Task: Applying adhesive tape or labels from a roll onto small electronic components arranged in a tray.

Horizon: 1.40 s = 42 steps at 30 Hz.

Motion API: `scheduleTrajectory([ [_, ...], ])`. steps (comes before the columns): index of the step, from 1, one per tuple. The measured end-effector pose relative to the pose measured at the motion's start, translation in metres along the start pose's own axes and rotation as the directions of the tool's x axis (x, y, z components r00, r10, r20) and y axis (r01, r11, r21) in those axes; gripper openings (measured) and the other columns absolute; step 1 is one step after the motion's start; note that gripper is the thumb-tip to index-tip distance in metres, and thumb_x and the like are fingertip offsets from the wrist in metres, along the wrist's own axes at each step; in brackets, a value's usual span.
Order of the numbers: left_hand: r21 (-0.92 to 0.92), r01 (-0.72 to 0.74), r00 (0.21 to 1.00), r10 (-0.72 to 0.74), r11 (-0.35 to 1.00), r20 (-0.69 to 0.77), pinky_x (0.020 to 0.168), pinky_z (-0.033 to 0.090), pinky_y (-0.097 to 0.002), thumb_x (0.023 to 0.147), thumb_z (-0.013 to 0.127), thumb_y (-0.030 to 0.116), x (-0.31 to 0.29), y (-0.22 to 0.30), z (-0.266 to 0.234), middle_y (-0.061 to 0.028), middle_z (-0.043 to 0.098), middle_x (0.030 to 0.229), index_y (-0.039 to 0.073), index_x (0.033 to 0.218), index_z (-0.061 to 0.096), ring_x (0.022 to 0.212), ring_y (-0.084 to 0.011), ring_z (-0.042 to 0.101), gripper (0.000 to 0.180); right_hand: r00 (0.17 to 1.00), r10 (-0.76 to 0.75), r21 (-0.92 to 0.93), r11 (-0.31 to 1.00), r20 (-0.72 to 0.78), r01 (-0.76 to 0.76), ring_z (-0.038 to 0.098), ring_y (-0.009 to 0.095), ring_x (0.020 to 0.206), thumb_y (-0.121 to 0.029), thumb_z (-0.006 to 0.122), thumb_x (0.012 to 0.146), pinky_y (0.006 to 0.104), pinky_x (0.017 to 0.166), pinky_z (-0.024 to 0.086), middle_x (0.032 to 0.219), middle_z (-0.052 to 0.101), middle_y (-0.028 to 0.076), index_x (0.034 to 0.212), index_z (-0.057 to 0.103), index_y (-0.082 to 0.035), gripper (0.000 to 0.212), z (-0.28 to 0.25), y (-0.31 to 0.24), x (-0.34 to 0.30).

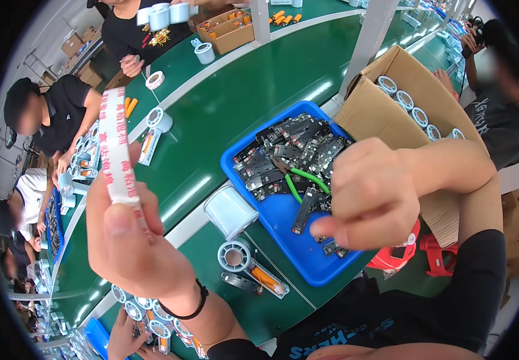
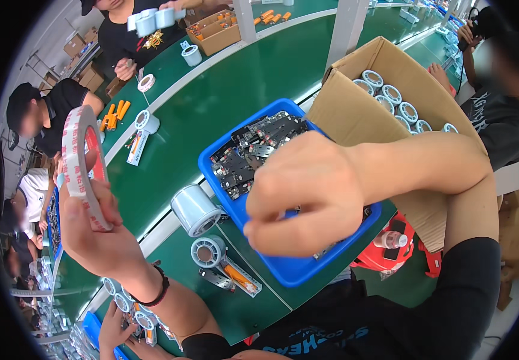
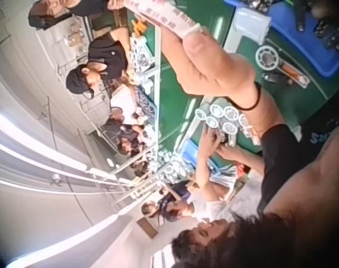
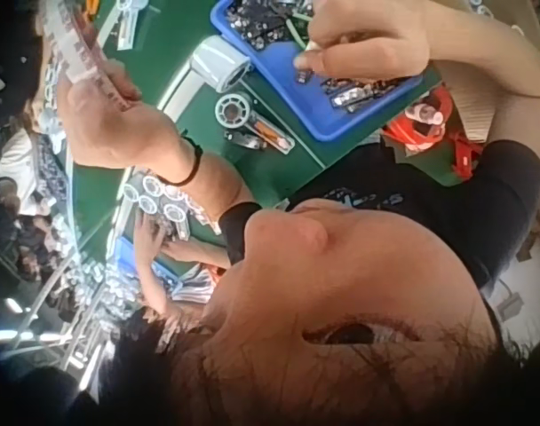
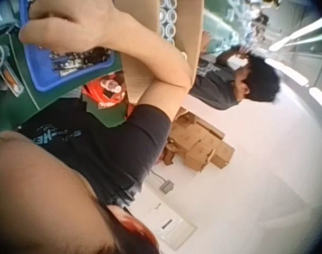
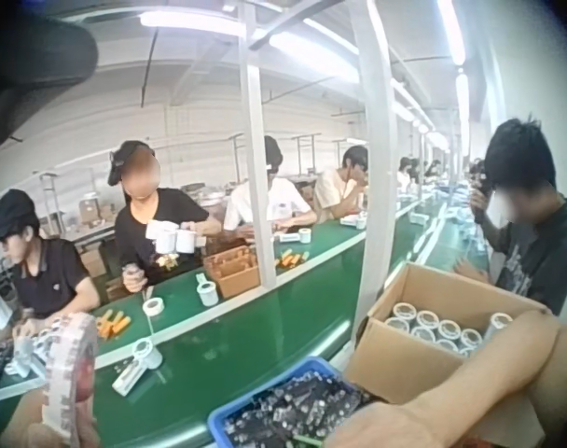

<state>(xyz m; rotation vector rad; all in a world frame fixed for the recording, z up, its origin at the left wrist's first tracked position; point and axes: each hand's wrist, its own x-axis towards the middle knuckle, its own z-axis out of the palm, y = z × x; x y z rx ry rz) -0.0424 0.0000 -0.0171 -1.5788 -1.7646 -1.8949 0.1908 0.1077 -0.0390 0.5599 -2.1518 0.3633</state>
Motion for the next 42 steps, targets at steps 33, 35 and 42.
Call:
scheduleTrajectory([
  [33, -0.971, 0.126, 0.976, -0.199, 0.203, 0.085, 0.103, 0.036, -0.0376, 0.098, 0.040, 0.024, 0.006, -0.004, -0.033, 0.0000, 0.041, 0.070, -0.003, 0.120, 0.047, 0.059, -0.0114, 0.038, 0.035, 0.991, 0.037, -0.099, 0.995, 0.128, -0.025, 0.060, 0.009, 0.056, -0.003, 0.072, 0.083, 0.0198, 0.043, 0.043, 0.100, 0.068, 0.016, 0.101, 0.070, 0.001, 0.019, -0.001, 0.012, -0.001],
  [35, -0.974, 0.128, 0.975, -0.203, 0.188, 0.089, 0.102, 0.036, -0.0376, 0.098, 0.040, 0.023, 0.009, -0.005, -0.036, -0.0001, 0.041, 0.070, -0.004, 0.120, 0.047, 0.059, -0.0115, 0.038, 0.035, 0.991, 0.040, -0.096, 0.995, 0.127, -0.028, 0.060, 0.010, 0.056, -0.003, 0.072, 0.083, 0.0198, 0.043, 0.043, 0.101, 0.068, 0.017, 0.101, 0.070, 0.001, 0.019, 0.001, 0.013, -0.002],
  [42, -0.982, 0.114, 0.973, -0.215, 0.153, 0.080, 0.102, 0.037, -0.0371, 0.097, 0.040, 0.021, 0.014, -0.008, -0.044, -0.0008, 0.041, 0.070, -0.006, 0.118, 0.049, 0.059, -0.0117, 0.038, 0.036, 0.983, 0.076, -0.100, 0.993, 0.166, -0.060, 0.059, 0.010, 0.055, -0.004, 0.071, 0.083, 0.0203, 0.043, 0.043, 0.102, 0.069, 0.018, 0.101, 0.070, 0.000, 0.018, 0.000, 0.014, -0.002],
])
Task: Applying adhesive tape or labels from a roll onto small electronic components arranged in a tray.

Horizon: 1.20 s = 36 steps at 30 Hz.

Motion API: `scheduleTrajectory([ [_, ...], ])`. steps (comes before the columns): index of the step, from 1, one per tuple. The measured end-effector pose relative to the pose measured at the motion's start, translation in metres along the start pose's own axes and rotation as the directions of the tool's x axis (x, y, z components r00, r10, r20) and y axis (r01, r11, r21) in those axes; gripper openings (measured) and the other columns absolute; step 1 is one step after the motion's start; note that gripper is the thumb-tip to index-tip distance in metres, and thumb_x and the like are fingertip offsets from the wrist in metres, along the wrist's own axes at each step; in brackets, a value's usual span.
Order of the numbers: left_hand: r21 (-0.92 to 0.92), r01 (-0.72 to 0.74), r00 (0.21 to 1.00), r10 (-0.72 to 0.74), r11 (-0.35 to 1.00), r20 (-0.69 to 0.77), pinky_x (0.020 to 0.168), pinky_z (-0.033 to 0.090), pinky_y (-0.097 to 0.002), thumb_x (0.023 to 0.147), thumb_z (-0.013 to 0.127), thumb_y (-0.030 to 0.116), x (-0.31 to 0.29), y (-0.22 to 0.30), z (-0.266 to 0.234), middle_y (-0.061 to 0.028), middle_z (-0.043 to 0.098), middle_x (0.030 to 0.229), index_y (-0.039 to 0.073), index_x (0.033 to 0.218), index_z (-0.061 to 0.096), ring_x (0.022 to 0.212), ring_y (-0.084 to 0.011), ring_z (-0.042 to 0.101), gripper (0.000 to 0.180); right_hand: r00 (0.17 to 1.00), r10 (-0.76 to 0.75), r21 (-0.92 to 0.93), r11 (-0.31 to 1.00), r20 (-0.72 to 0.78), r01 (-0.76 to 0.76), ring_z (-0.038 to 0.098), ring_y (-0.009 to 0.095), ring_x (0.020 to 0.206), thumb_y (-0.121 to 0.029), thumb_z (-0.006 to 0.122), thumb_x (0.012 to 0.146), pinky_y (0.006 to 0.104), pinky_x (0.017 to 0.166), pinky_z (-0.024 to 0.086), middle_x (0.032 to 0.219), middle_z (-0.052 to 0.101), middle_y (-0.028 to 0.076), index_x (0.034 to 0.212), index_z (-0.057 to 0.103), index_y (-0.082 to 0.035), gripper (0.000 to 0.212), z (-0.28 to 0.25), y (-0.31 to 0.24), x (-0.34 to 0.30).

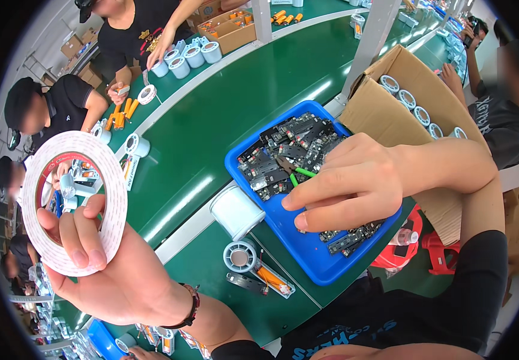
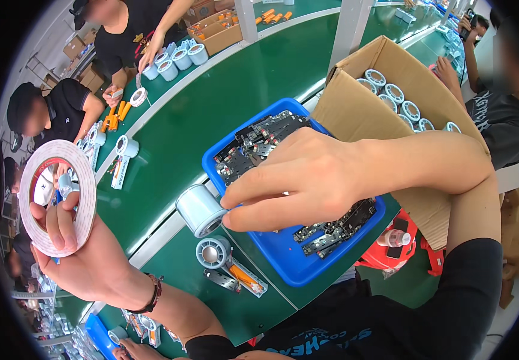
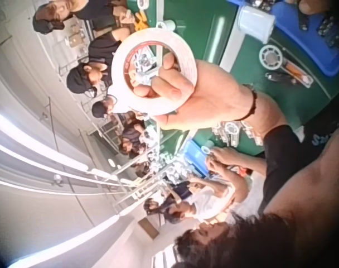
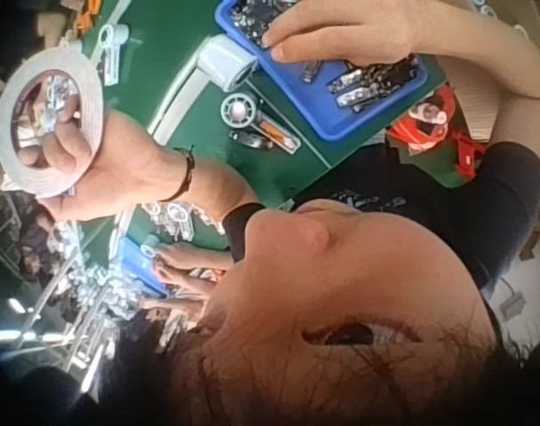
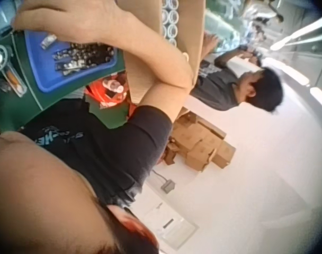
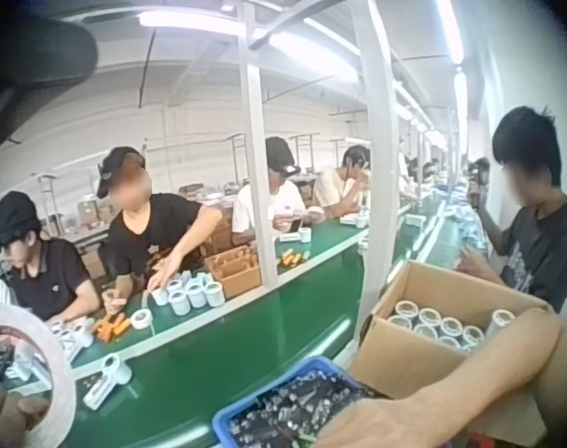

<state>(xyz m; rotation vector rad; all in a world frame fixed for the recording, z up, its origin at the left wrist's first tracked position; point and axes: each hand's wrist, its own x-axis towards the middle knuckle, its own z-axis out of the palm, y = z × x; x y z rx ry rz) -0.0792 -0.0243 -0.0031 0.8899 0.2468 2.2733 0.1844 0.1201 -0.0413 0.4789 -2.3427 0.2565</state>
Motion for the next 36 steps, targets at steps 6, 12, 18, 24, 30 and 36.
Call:
scheduleTrajectory([
  [6, -0.020, -0.006, 1.000, 0.005, 1.000, -0.019, 0.100, 0.037, -0.0360, 0.096, 0.040, 0.020, -0.001, -0.004, 0.007, -0.0008, 0.040, 0.070, -0.007, 0.118, 0.050, 0.059, -0.0119, 0.038, 0.036, 1.000, -0.017, 0.006, 1.000, -0.012, 0.017, 0.055, 0.009, 0.053, -0.004, 0.071, 0.083, 0.0207, 0.042, 0.041, 0.099, 0.067, 0.014, 0.103, 0.070, 0.000, 0.020, 0.004, 0.003, -0.003],
  [12, -0.021, -0.015, 1.000, 0.015, 1.000, -0.007, 0.100, 0.036, -0.0354, 0.096, 0.041, 0.021, -0.004, -0.007, 0.007, -0.0006, 0.039, 0.069, -0.006, 0.118, 0.051, 0.058, -0.0119, 0.038, 0.036, 1.000, 0.008, -0.014, 1.000, 0.001, -0.008, 0.053, 0.008, 0.054, -0.004, 0.071, 0.082, 0.0205, 0.042, 0.040, 0.092, 0.063, 0.009, 0.105, 0.071, -0.001, 0.023, 0.001, -0.001, -0.002],
  [18, 0.034, -0.007, 1.000, 0.007, 0.999, -0.002, 0.099, 0.036, -0.0356, 0.097, 0.041, 0.022, -0.005, -0.009, 0.009, -0.0006, 0.039, 0.069, -0.005, 0.117, 0.050, 0.058, -0.0117, 0.038, 0.035, 0.997, 0.041, -0.044, 0.998, 0.062, -0.039, 0.054, 0.009, 0.056, -0.005, 0.072, 0.080, 0.0206, 0.044, 0.042, 0.092, 0.059, 0.007, 0.106, 0.071, -0.002, 0.025, -0.002, -0.001, -0.004],
  [24, 0.040, -0.002, 1.000, 0.001, 0.999, 0.027, 0.100, 0.035, -0.0362, 0.098, 0.040, 0.023, -0.004, -0.008, 0.006, -0.0008, 0.040, 0.070, -0.004, 0.117, 0.050, 0.059, -0.0116, 0.039, 0.035, 0.995, 0.068, -0.051, 0.997, 0.077, -0.064, 0.055, 0.009, 0.057, -0.006, 0.072, 0.081, 0.0209, 0.045, 0.043, 0.094, 0.058, 0.007, 0.105, 0.071, -0.003, 0.025, -0.001, -0.002, 0.000],
  [30, 0.057, 0.000, 1.000, -0.001, 0.998, 0.027, 0.102, 0.035, -0.0368, 0.098, 0.040, 0.023, -0.005, -0.009, 0.011, -0.0011, 0.040, 0.070, -0.004, 0.118, 0.050, 0.059, -0.0116, 0.039, 0.035, 0.994, 0.089, -0.044, 0.995, 0.068, -0.086, 0.056, 0.011, 0.057, -0.007, 0.072, 0.078, 0.0229, 0.045, 0.046, 0.097, 0.059, 0.007, 0.104, 0.069, -0.004, 0.026, -0.001, -0.003, -0.001],
  [36, 0.082, -0.004, 0.998, 0.000, 0.997, 0.057, 0.102, 0.035, -0.0371, 0.098, 0.041, 0.023, -0.003, -0.008, 0.007, -0.0010, 0.040, 0.071, -0.005, 0.120, 0.049, 0.059, -0.0117, 0.039, 0.037, 0.995, 0.099, -0.048, 0.994, 0.015, -0.098, 0.056, 0.013, 0.057, -0.007, 0.067, 0.076, 0.0262, 0.044, 0.046, 0.095, 0.057, 0.006, 0.104, 0.066, -0.005, 0.027, 0.005, -0.002, -0.004],
])
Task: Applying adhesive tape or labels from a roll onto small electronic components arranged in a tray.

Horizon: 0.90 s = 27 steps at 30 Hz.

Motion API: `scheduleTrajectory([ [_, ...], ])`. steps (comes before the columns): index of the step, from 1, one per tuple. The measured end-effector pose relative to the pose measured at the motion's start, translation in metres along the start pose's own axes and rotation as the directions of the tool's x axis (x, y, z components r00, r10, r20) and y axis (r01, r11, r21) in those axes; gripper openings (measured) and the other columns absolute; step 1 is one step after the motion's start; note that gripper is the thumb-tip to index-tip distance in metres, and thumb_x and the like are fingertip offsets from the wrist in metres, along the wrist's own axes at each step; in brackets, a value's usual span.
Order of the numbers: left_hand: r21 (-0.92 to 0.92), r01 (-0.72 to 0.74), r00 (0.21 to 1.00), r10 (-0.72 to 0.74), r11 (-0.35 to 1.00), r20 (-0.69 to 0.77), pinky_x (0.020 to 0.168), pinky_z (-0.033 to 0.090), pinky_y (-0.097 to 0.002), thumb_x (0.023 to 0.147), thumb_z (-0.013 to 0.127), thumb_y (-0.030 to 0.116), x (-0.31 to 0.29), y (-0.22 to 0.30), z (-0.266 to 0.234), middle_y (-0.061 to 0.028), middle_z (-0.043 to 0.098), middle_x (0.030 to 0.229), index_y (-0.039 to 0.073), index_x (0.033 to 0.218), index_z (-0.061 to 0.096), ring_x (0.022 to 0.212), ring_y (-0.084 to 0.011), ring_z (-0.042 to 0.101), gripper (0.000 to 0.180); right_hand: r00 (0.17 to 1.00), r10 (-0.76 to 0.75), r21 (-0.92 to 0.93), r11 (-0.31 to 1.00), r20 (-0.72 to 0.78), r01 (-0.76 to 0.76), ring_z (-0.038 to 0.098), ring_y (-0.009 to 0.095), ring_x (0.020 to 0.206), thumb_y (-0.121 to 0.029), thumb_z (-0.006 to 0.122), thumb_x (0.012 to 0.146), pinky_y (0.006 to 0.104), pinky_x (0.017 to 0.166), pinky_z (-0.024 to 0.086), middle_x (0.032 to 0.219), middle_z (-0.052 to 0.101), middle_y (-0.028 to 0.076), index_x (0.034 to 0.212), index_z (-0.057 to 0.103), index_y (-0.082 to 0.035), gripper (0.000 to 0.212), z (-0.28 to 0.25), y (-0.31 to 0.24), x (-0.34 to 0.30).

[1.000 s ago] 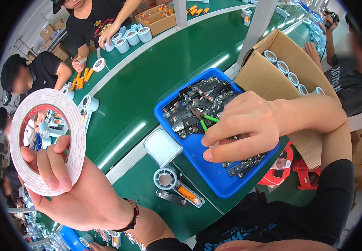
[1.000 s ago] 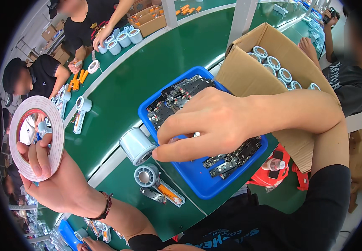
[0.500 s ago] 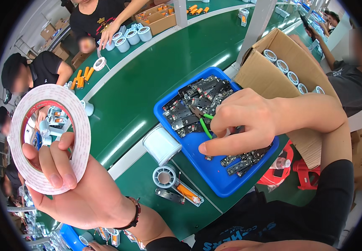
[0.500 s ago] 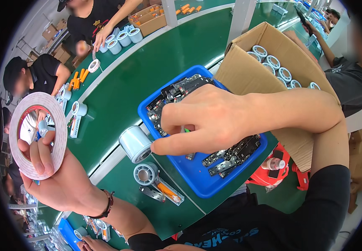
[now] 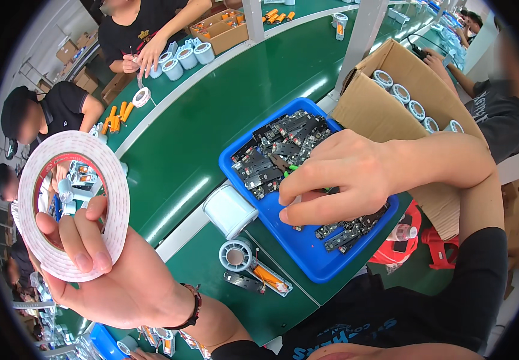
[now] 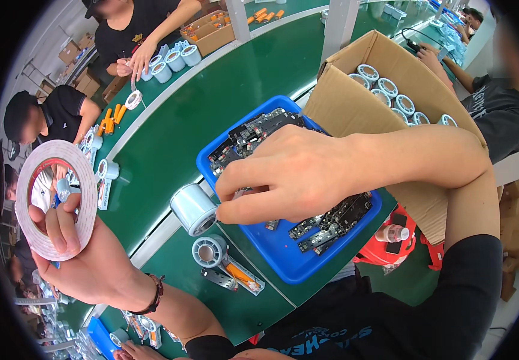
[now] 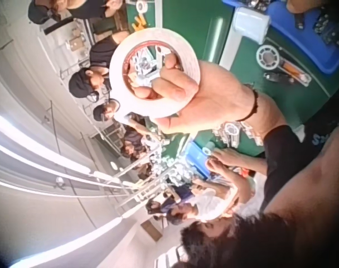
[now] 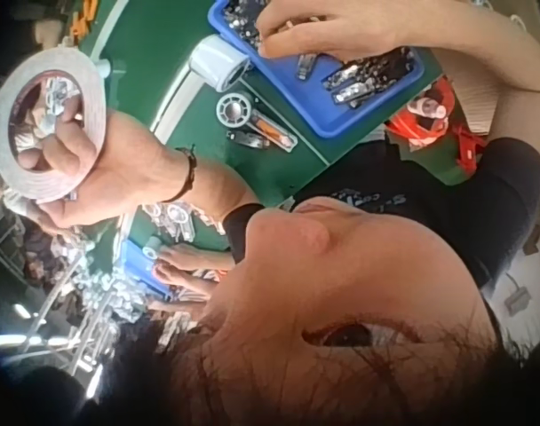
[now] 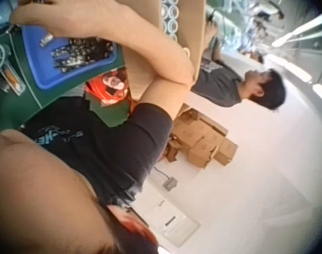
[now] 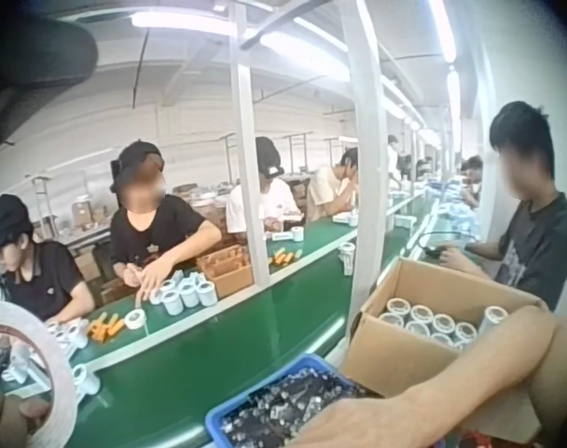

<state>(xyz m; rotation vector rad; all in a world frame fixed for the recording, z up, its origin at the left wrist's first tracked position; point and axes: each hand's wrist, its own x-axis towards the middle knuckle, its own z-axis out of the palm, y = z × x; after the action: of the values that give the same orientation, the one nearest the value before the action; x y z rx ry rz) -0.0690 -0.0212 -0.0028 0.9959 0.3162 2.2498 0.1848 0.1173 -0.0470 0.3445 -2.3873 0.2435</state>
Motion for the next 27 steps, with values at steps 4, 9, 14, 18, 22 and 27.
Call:
scheduleTrajectory([
  [4, 0.004, -0.016, 0.999, 0.016, 1.000, -0.031, 0.102, 0.035, -0.0370, 0.097, 0.041, 0.023, 0.0014, 0.0022, 0.0010, -0.0008, 0.040, 0.071, -0.005, 0.122, 0.049, 0.059, -0.0118, 0.039, 0.039, 1.000, -0.005, 0.002, 1.000, 0.022, 0.005, 0.058, 0.014, 0.058, -0.006, 0.067, 0.076, 0.0267, 0.044, 0.047, 0.095, 0.059, 0.007, 0.103, 0.066, -0.004, 0.027, 0.0001, 0.0016, 0.0004],
  [9, -0.021, -0.012, 1.000, 0.011, 1.000, -0.015, 0.101, 0.035, -0.0371, 0.096, 0.041, 0.022, -0.0009, 0.0034, 0.0018, -0.0007, 0.040, 0.071, -0.005, 0.122, 0.048, 0.060, -0.0118, 0.039, 0.039, 0.997, -0.057, 0.010, 0.998, 0.054, 0.056, 0.060, 0.012, 0.058, -0.007, 0.072, 0.080, 0.0233, 0.045, 0.048, 0.098, 0.067, 0.013, 0.100, 0.069, 0.000, 0.022, -0.0028, 0.0050, 0.0006],
  [14, 0.009, -0.028, 0.999, 0.028, 1.000, -0.025, 0.100, 0.036, -0.0369, 0.095, 0.043, 0.023, -0.0020, 0.0029, 0.0030, -0.0005, 0.040, 0.070, -0.005, 0.121, 0.049, 0.061, -0.0116, 0.039, 0.039, 0.998, -0.019, 0.002, 1.000, 0.053, 0.019, 0.060, 0.015, 0.059, -0.005, 0.069, 0.076, 0.0266, 0.046, 0.048, 0.097, 0.063, 0.009, 0.104, 0.067, -0.003, 0.029, -0.0001, 0.0015, 0.0005],
  [18, 0.025, -0.054, 0.998, 0.055, 0.998, -0.018, 0.100, 0.036, -0.0368, 0.095, 0.044, 0.023, -0.0032, 0.0031, 0.0050, -0.0002, 0.039, 0.070, -0.005, 0.120, 0.049, 0.060, -0.0115, 0.039, 0.038, 0.996, -0.023, 0.008, 1.000, 0.081, 0.022, 0.060, 0.014, 0.062, -0.005, 0.069, 0.078, 0.0258, 0.047, 0.049, 0.096, 0.064, 0.009, 0.103, 0.068, -0.002, 0.025, -0.0033, 0.0038, 0.0025],
  [22, 0.030, -0.043, 0.999, 0.044, 0.999, -0.011, 0.101, 0.037, -0.0369, 0.094, 0.045, 0.024, -0.0012, 0.0007, 0.0030, -0.0002, 0.039, 0.069, -0.004, 0.119, 0.049, 0.060, -0.0115, 0.038, 0.038, 0.994, -0.021, -0.001, 1.000, 0.105, 0.021, 0.059, 0.012, 0.062, -0.003, 0.069, 0.079, 0.0249, 0.047, 0.048, 0.094, 0.063, 0.009, 0.102, 0.068, 0.000, 0.023, -0.0062, 0.0076, 0.0010],
  [27, 0.036, -0.036, 0.999, 0.037, 0.999, -0.013, 0.101, 0.037, -0.0372, 0.094, 0.045, 0.025, -0.0001, 0.0042, 0.0041, -0.0001, 0.038, 0.070, -0.004, 0.118, 0.049, 0.059, -0.0114, 0.037, 0.038, 0.995, 0.066, -0.018, 0.998, 0.076, -0.065, 0.057, 0.018, 0.059, -0.003, 0.067, 0.073, 0.0306, 0.047, 0.048, 0.088, 0.054, 0.005, 0.100, 0.064, -0.008, 0.027, -0.0050, 0.0061, 0.0014],
])
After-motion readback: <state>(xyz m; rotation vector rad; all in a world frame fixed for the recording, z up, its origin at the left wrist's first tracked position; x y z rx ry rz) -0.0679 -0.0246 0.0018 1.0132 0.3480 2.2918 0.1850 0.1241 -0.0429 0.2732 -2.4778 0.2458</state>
